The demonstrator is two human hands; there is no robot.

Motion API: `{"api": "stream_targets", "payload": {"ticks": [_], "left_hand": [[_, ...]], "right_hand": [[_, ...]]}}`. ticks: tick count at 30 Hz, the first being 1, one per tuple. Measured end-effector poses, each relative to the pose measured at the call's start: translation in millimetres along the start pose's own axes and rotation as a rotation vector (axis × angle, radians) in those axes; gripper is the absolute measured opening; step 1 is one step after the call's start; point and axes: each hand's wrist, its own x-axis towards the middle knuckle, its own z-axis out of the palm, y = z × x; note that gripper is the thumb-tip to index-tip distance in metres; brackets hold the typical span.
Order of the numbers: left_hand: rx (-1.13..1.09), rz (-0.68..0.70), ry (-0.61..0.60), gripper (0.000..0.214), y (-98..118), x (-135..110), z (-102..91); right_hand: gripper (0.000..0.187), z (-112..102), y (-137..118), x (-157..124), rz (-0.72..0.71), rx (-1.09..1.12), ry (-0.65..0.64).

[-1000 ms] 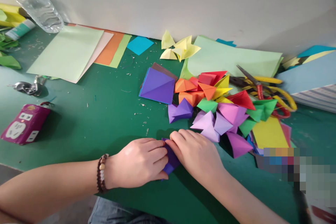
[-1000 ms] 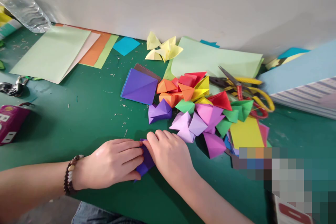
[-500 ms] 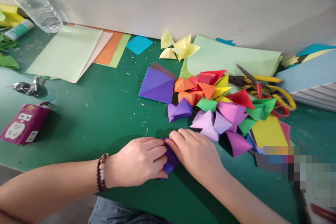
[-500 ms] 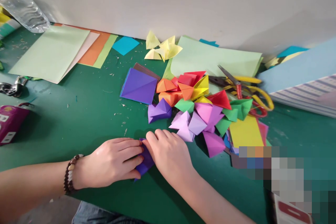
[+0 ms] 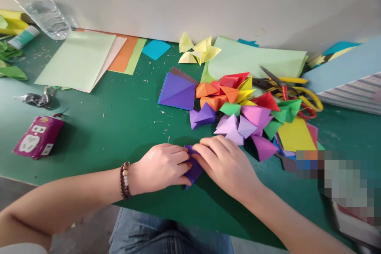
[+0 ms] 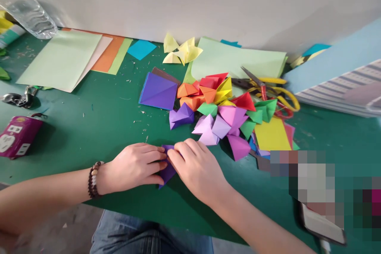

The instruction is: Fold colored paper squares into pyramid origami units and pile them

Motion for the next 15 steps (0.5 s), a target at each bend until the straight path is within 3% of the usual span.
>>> {"api": "stream_targets", "payload": {"ticks": [4, 15], "left_hand": [[-0.016, 0.016, 0.005, 0.035, -0.9, -0.9, -0.4], [-0.023, 0.012, 0.003, 0.031, 1.0, -0.3, 2.5]], "right_hand": [[0.024, -10.0, -8.6, -12.8, -0.093, 0.055, -0.028], [0.029, -7.9, -24.5, -19.1, -0.099, 0.184, -0.109]]}}
